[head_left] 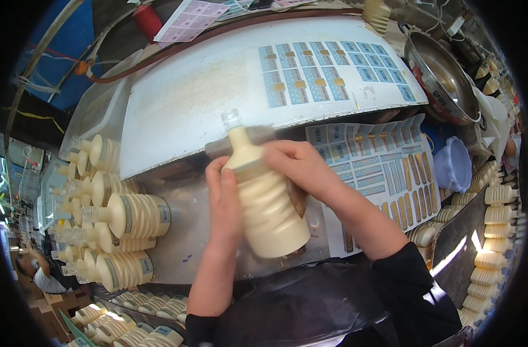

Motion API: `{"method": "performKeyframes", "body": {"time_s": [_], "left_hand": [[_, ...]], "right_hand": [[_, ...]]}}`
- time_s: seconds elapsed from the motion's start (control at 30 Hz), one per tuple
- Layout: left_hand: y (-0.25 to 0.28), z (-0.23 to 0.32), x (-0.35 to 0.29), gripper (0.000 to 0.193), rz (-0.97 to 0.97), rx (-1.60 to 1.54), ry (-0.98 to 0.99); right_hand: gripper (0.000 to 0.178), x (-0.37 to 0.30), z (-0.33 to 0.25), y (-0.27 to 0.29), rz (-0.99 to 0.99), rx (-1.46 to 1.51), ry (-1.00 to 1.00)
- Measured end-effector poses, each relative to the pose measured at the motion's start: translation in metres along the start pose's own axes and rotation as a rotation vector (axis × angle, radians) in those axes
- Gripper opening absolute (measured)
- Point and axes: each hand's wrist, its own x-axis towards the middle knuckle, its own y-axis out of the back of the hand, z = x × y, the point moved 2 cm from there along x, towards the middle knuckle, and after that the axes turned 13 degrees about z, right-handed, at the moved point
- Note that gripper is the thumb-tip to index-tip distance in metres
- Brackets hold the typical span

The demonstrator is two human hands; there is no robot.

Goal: The person applies adhesive labels to cream-colored plastic bottles. They pick a label from a sheet, peel it, and smooth it onto the bottle's body, repeating the process for multiple bottles.

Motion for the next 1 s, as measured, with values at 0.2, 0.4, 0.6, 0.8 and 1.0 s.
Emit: {"method": "performKeyframes", "body": {"time_s": [0.2, 0.4, 0.6, 0.8, 1.0], "left_hand": [[0.001, -0.008, 0.004, 0.044, -0.03, -0.03, 0.014], [0.01, -0.027, 0.014, 0.046, 0.015, -0.04, -0.024], [0.002, -0.004, -0.009, 0.047, -0.056, -0.221, 0.175], [0.0, 0.006, -0.009, 0.047, -0.034, 0.069, 0.024], [0.003, -0.004, -0.005, 0.039, -0.06, -0.193, 0.164]], "right_hand": [[0.039, -0.002, 0.005, -0.001, -0.039, 0.025, 0.037], [0.04, 0.003, 0.009, 0.016, 0.053, -0.089, -0.01], [0.033, -0.005, -0.044, 0.023, 0.244, 0.235, 0.09], [0.041, -0.014, -0.045, -0.027, 0.294, -0.256, 0.527], [0.04, 0.011, 0.018, 0.007, 0.489, -0.327, 0.588]]}}
